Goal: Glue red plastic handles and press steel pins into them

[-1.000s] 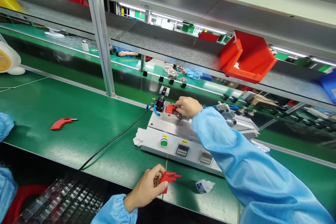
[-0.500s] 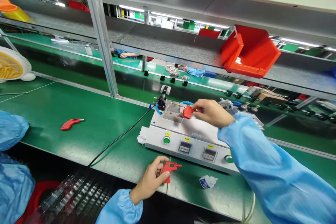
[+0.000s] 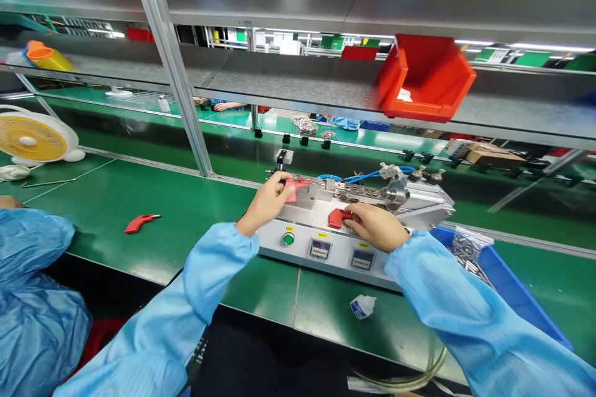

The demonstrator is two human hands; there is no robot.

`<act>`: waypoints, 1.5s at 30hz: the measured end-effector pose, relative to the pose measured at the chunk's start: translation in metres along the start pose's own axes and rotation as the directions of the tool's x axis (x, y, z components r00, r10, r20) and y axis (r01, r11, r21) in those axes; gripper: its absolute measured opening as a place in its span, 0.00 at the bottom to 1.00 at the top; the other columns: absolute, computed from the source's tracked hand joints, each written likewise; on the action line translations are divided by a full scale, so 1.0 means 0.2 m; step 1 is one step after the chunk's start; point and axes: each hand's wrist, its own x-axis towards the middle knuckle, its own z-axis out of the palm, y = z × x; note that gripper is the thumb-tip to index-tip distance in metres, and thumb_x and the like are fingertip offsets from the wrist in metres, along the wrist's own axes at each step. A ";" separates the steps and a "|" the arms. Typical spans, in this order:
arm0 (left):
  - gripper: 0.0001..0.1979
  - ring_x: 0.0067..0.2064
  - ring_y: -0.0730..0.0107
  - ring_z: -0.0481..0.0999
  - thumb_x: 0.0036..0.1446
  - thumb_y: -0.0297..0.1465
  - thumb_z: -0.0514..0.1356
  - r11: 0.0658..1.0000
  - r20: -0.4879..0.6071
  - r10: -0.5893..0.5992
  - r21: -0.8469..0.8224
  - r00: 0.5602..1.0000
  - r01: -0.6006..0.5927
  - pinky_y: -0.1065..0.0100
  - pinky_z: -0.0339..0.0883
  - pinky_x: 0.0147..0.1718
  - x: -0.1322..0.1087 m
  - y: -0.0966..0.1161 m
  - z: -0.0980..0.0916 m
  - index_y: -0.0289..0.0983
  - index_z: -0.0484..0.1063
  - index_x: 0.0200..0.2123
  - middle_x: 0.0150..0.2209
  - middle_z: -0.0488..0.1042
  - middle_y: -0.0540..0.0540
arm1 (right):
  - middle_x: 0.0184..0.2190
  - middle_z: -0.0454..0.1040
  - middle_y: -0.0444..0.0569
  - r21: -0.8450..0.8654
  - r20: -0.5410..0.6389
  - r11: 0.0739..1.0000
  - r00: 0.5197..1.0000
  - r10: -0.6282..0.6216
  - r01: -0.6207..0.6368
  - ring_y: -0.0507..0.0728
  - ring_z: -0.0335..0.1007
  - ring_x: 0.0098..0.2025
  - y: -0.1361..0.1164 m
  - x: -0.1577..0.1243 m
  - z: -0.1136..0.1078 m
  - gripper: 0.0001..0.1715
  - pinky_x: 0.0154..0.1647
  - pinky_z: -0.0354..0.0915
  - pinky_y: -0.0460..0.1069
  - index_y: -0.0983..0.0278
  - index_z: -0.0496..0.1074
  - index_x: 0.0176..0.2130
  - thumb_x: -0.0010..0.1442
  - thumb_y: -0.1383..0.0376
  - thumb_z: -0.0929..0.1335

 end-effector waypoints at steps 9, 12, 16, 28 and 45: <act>0.07 0.37 0.57 0.80 0.70 0.30 0.56 0.860 0.082 -0.095 0.509 0.992 0.040 0.64 0.68 0.38 0.29 0.13 0.05 0.37 0.73 0.47 0.33 0.81 0.43 | 0.43 0.81 0.54 -0.005 -0.024 1.000 1.000 0.008 -0.008 0.60 0.77 0.45 -0.02 -0.10 0.00 0.15 0.40 0.68 0.50 0.62 0.75 0.54 0.72 0.64 0.64; 0.09 0.44 0.51 0.82 0.72 0.32 0.55 0.793 0.083 -0.088 0.609 0.993 0.019 0.61 0.70 0.43 0.29 0.15 0.07 0.37 0.75 0.46 0.38 0.82 0.39 | 0.43 0.81 0.54 0.043 -0.049 0.999 0.999 0.020 -0.018 0.60 0.78 0.44 -0.01 -0.13 -0.01 0.15 0.38 0.68 0.50 0.62 0.76 0.52 0.71 0.64 0.64; 0.11 0.50 0.45 0.82 0.72 0.36 0.57 0.720 0.088 -0.044 0.693 0.995 -0.030 0.58 0.71 0.48 0.28 0.16 0.09 0.35 0.76 0.45 0.44 0.81 0.34 | 0.40 0.81 0.52 0.097 -0.108 0.995 0.994 0.021 -0.010 0.60 0.78 0.42 0.01 -0.18 -0.01 0.14 0.38 0.69 0.51 0.60 0.77 0.50 0.70 0.63 0.64; 0.13 0.41 0.59 0.75 0.72 0.34 0.53 0.740 0.122 0.351 0.572 0.928 -0.355 0.60 0.70 0.46 -0.07 -0.06 -0.03 0.38 0.75 0.37 0.38 0.79 0.42 | 0.38 0.80 0.54 0.321 -0.377 0.939 0.892 0.249 -0.127 0.62 0.79 0.39 0.07 -0.55 0.11 0.16 0.43 0.74 0.55 0.58 0.77 0.47 0.73 0.58 0.61; 0.10 0.20 0.63 0.74 0.65 0.45 0.53 0.800 0.269 -0.086 0.592 0.959 -0.095 0.71 0.57 0.21 -0.40 -0.19 0.08 0.48 0.67 0.40 0.25 0.75 0.57 | 0.28 0.72 0.44 0.770 -0.107 0.498 0.688 0.717 -0.399 0.55 0.68 0.29 0.02 -0.77 0.46 0.10 0.34 0.69 0.49 0.60 0.72 0.40 0.64 0.57 0.70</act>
